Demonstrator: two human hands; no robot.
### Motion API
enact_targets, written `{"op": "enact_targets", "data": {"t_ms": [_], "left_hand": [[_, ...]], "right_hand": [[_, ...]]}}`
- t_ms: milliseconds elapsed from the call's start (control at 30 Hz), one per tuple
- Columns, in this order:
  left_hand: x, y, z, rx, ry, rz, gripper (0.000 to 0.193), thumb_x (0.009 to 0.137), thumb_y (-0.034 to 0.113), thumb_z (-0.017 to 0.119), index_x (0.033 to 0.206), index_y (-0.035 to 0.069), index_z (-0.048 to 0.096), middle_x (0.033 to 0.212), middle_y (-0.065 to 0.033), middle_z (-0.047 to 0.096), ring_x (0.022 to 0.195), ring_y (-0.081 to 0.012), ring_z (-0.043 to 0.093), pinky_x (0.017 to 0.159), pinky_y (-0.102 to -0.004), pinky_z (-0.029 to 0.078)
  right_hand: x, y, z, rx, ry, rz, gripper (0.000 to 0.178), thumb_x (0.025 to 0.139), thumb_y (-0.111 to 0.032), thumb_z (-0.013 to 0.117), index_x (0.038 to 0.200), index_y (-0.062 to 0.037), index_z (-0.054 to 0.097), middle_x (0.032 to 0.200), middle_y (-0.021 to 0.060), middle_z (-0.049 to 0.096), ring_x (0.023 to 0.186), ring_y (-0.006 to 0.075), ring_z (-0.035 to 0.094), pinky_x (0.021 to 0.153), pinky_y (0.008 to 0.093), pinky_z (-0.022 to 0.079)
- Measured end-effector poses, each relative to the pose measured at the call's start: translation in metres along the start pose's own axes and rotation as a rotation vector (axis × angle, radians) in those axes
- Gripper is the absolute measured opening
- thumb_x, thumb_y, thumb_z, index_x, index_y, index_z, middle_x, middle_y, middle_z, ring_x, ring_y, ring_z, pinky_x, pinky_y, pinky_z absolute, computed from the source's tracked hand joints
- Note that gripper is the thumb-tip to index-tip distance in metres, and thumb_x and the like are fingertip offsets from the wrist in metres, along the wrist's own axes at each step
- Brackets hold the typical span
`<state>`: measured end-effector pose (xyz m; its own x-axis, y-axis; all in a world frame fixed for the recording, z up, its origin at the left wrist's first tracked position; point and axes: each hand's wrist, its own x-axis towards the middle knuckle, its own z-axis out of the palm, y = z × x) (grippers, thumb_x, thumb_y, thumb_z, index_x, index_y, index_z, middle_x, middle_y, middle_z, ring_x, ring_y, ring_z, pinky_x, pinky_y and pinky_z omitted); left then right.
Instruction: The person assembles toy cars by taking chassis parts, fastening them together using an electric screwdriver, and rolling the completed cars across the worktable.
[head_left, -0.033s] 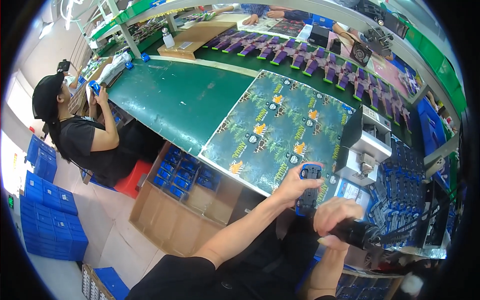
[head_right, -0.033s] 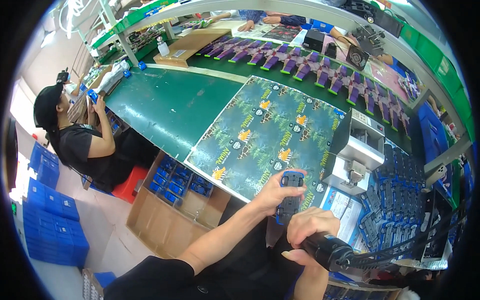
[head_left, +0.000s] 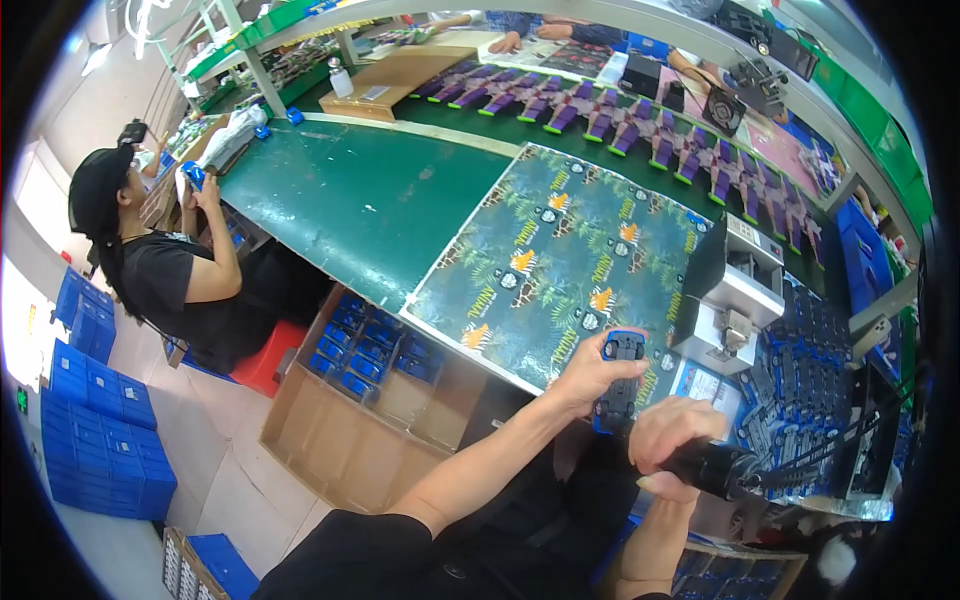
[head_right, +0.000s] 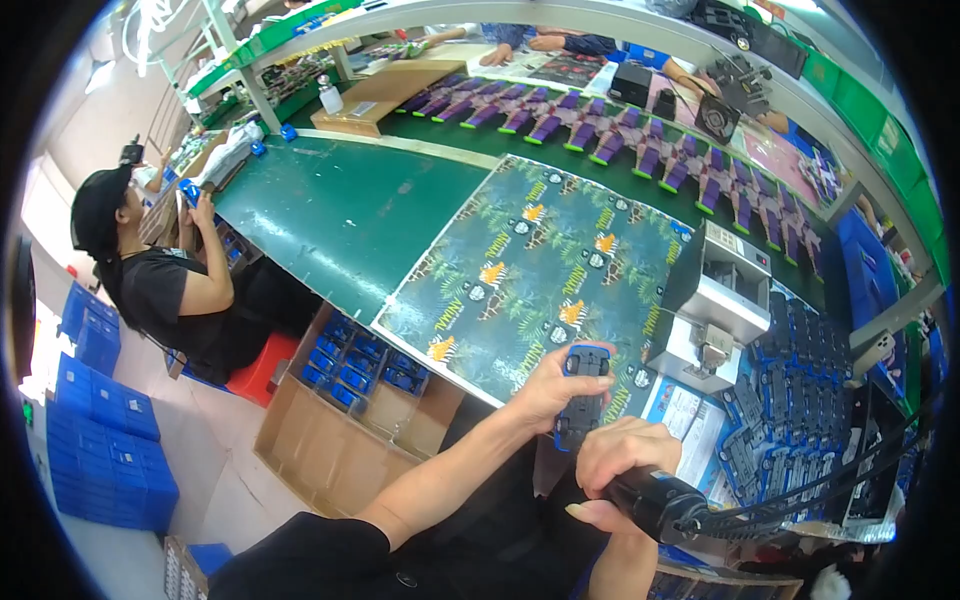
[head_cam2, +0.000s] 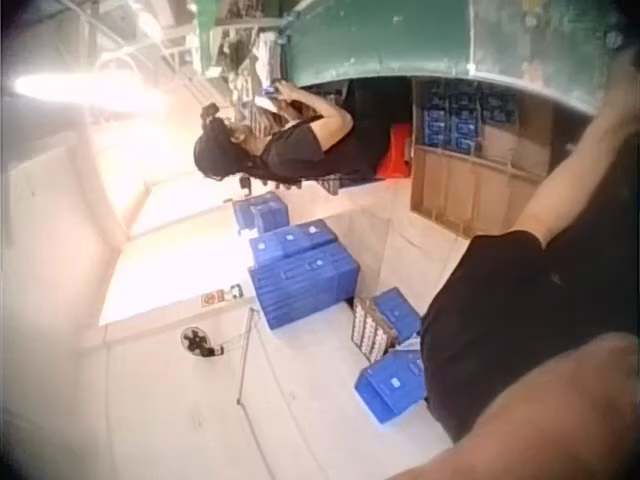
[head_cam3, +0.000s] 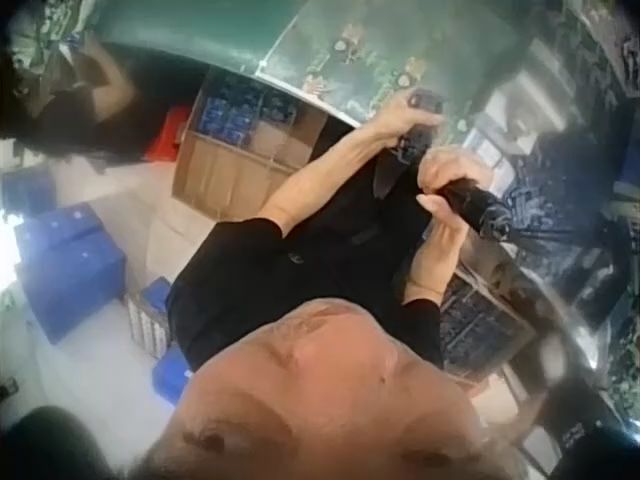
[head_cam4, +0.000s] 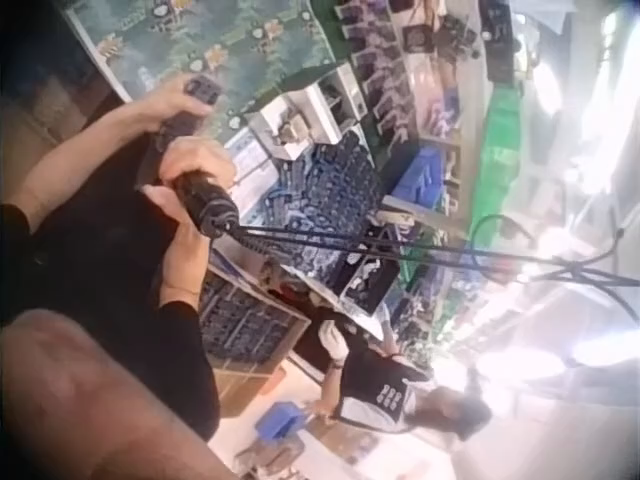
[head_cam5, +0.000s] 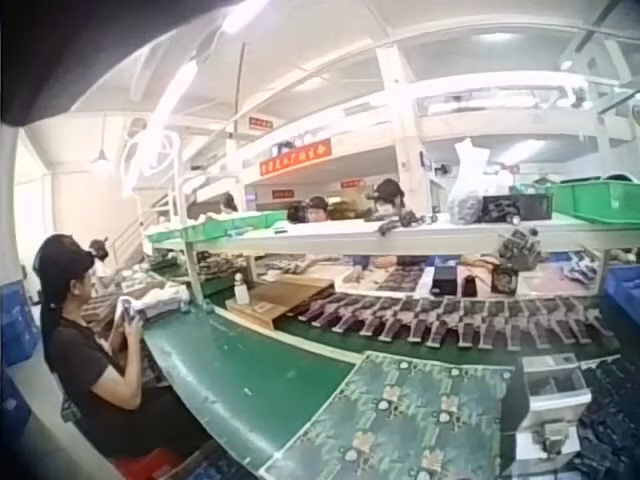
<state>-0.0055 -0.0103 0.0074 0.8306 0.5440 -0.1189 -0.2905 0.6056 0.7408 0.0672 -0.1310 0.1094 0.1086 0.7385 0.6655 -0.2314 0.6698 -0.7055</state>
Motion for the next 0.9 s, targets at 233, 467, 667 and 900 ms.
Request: {"op": "enact_targets", "data": {"t_ms": [233, 467, 667, 900], "left_hand": [[-0.004, 0.007, 0.014, -0.059, 0.094, -0.072, 0.032, 0.093, 0.031, 0.07, 0.107, 0.005, 0.061, 0.085, -0.0056, 0.065, 0.069, -0.0138, 0.065, 0.06, -0.0291, 0.054], [0.0, 0.04, 0.004, 0.704, 0.003, 0.391, 0.044, 0.094, 0.04, 0.065, 0.115, 0.001, 0.059, 0.087, -0.0095, 0.065, 0.075, -0.0158, 0.066, 0.064, -0.0317, 0.053], [0.005, 0.058, -0.008, 1.92, -0.398, 0.962, 0.085, 0.067, 0.065, 0.07, 0.123, 0.003, 0.056, 0.094, -0.0089, 0.054, 0.092, -0.0246, 0.056, 0.084, -0.0388, 0.046], [-0.021, 0.074, -0.027, 2.077, -0.286, 0.861, 0.085, 0.075, 0.067, 0.064, 0.13, 0.003, 0.052, 0.122, -0.0149, 0.054, 0.123, -0.032, 0.049, 0.108, -0.0603, 0.029]], "right_hand": [[-0.002, -0.014, -0.015, 0.051, 0.033, -0.079, 0.027, 0.071, -0.009, 0.083, 0.086, 0.0011, 0.062, 0.058, 0.0078, 0.06, 0.045, 0.0197, 0.057, 0.044, 0.0307, 0.05], [-0.038, -0.042, -0.059, -0.36, 0.495, -0.077, 0.019, 0.078, 0.002, 0.065, 0.092, -0.0012, 0.052, 0.069, 0.0079, 0.053, 0.05, 0.0143, 0.051, 0.048, 0.0264, 0.045], [-0.051, -0.02, -0.072, -0.526, 0.678, 0.047, 0.016, 0.085, -0.002, 0.063, 0.094, -0.0012, 0.051, 0.066, 0.0063, 0.051, 0.052, 0.0133, 0.05, 0.053, 0.0262, 0.044], [-0.052, -0.019, -0.079, -0.531, 0.711, 0.01, 0.013, 0.088, -0.003, 0.06, 0.096, -0.0025, 0.05, 0.066, 0.0048, 0.049, 0.052, 0.0129, 0.049, 0.056, 0.0261, 0.043]]}}
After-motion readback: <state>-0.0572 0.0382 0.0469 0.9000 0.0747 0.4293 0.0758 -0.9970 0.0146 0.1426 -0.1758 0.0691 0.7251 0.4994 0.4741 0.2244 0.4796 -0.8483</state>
